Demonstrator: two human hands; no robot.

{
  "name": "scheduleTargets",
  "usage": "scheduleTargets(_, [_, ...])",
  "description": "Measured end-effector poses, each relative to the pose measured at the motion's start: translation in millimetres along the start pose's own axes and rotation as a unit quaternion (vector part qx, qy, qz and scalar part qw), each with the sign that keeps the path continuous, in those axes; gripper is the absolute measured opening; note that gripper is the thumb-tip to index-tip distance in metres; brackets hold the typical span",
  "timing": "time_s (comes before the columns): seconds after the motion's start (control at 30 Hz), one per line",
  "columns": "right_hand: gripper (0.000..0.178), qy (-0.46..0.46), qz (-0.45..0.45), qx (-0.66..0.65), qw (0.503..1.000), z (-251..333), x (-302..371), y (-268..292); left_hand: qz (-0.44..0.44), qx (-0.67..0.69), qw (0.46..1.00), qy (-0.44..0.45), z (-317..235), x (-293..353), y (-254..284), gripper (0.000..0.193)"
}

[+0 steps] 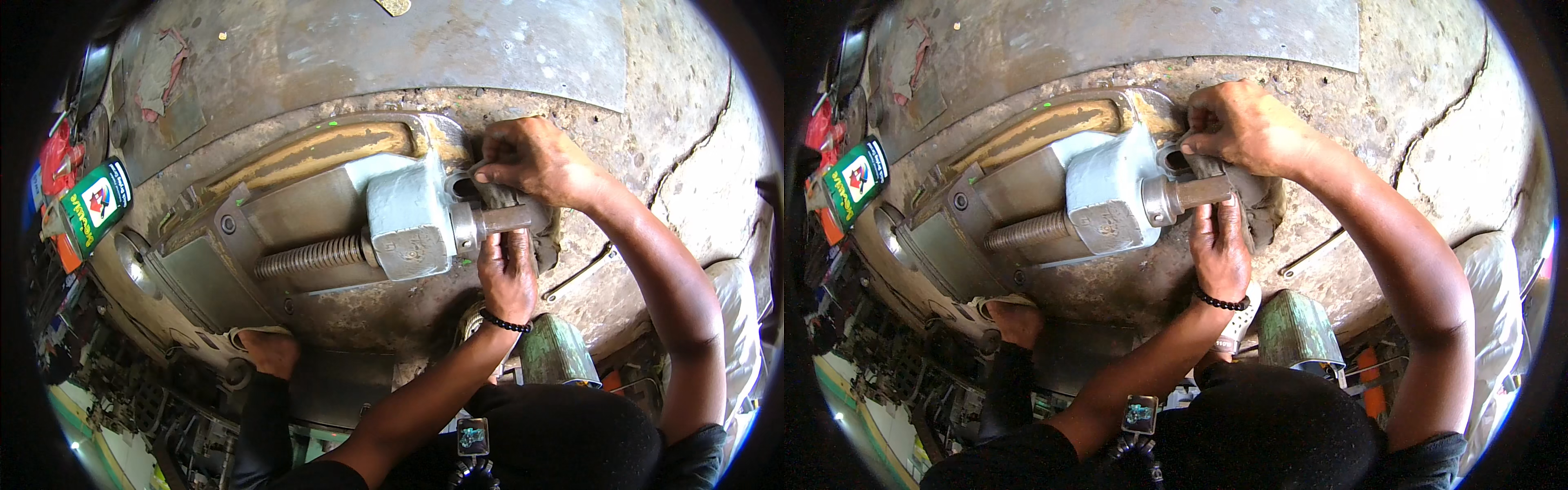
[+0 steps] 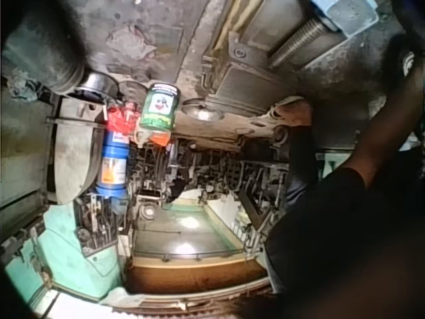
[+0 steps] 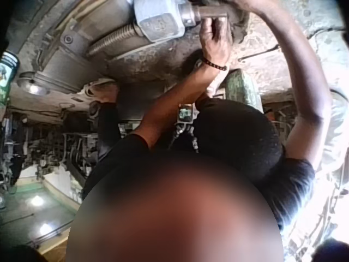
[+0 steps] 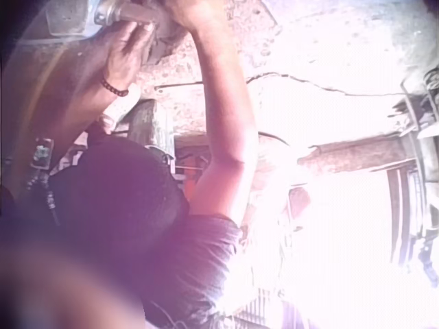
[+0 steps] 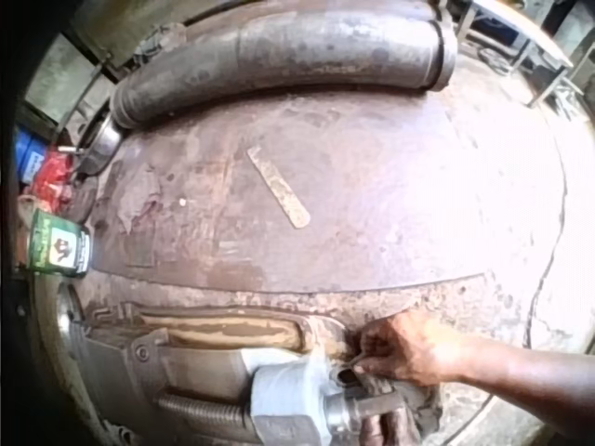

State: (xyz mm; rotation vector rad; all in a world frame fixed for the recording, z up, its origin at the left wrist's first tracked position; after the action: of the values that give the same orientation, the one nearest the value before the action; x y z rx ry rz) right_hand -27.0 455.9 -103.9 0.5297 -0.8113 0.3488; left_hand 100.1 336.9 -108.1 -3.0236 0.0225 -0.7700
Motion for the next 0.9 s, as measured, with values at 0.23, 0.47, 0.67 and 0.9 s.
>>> scheduleTargets(0.23, [0.029,0.069,-0.052,0.068,0.994,18,-8,-9,-0.031,-0.025,0.998,-0.041,-14,-7,8,0.023])
scheduleTargets(0.47, [0.027,0.022,-0.075,0.13,0.988,-3,1,-10,-0.001,-0.022,1.0,-0.001,3,-4,4,0.022])
scheduleTargets(0.67, [0.027,-0.107,-0.167,-0.073,0.977,-70,66,38,0.115,-0.068,0.991,-0.011,2,9,-21,0.025])
scheduleTargets(0.9, [0.03,-0.11,-0.233,-0.271,0.927,-119,102,17,0.205,-0.028,0.975,0.077,11,37,-38,0.023])
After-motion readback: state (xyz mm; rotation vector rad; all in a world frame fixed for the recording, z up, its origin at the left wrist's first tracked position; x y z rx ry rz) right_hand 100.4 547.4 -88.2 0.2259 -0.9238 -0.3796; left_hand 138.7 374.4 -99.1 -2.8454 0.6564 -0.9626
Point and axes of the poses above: each hand's wrist, its own x-axis away from the middle knuckle, its own y-axis out of the back of the hand, z = x × y, the point moved 8 cm from there along -x, towards the middle knuckle, and after that the axes turned 13 degrees about -y, right-handed, at the moved point
